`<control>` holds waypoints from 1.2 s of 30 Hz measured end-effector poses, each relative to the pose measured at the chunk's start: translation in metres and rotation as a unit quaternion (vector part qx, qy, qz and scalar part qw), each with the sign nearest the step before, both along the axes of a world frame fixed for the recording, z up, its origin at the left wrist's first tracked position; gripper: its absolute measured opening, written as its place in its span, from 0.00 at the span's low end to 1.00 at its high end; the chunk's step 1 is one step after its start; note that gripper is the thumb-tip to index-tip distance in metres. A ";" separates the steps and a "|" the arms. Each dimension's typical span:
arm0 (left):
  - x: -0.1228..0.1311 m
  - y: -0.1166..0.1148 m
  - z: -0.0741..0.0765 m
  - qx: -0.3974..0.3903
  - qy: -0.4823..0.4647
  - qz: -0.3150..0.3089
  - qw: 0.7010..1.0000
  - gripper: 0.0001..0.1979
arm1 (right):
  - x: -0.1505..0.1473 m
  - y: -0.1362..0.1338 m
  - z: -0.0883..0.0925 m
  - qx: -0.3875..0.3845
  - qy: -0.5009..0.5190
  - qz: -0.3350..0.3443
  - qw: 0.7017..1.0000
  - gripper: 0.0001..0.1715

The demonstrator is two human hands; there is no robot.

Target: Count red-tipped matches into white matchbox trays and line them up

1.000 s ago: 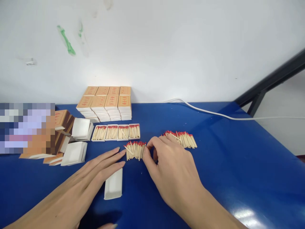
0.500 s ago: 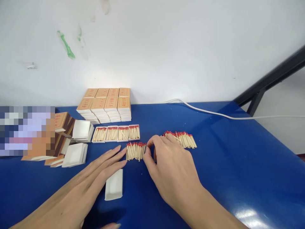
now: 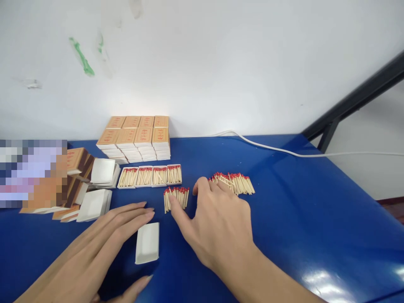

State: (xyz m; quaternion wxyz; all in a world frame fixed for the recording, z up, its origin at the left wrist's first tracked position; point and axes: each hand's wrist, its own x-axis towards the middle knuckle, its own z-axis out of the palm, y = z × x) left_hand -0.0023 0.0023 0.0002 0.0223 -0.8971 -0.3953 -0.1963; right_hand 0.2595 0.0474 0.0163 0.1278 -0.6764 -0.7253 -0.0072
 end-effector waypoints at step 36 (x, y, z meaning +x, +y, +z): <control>0.002 -0.007 -0.003 -0.113 -0.112 -0.017 0.987 0.21 | 0.009 0.004 -0.007 0.022 0.002 0.209 0.978 0.19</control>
